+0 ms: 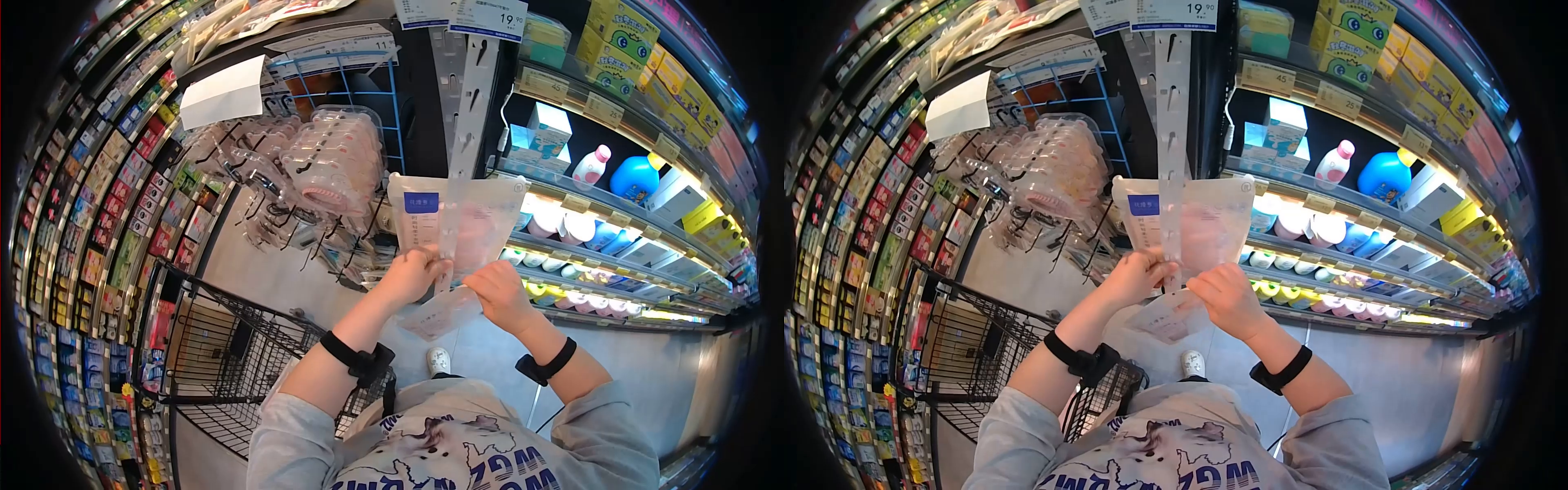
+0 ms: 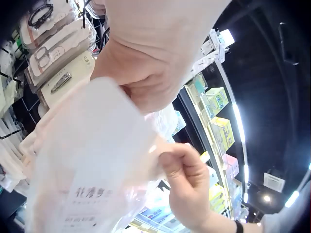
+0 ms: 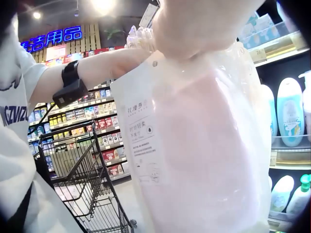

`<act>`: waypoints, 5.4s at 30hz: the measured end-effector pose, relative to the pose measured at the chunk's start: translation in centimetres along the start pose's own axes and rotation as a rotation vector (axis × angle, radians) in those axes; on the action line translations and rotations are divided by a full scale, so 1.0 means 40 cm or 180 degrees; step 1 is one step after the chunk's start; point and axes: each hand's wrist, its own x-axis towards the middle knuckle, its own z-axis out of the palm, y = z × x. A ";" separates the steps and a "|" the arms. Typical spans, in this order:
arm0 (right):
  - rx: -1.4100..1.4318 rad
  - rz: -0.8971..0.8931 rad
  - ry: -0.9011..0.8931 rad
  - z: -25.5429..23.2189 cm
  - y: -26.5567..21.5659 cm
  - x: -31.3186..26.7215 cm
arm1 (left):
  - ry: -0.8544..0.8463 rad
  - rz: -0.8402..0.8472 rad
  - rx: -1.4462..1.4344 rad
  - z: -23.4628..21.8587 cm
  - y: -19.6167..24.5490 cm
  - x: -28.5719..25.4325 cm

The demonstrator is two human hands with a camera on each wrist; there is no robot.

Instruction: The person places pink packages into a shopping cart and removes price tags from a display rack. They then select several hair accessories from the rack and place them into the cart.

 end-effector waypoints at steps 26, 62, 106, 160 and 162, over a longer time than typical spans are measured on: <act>0.0494 0.0771 -0.0821 0.000 -0.078 0.119 | 0.0996 -0.1273 -0.2316 -0.421 -0.426 -0.816; -0.0589 0.0982 0.0356 -0.051 0.072 0.221 | 0.1600 0.1411 0.0389 -0.120 0.217 0.094; 0.1048 -0.0169 -0.0051 -0.087 -0.237 0.269 | 0.2463 -0.0366 -0.0864 -0.363 -0.265 -0.836; -0.0649 0.0695 -0.1556 -0.126 0.129 0.074 | 0.0398 0.1036 0.0310 0.043 0.091 0.081; -0.0662 0.0581 -0.1493 -0.130 0.122 0.078 | 0.0323 0.0907 0.0285 0.037 0.095 0.073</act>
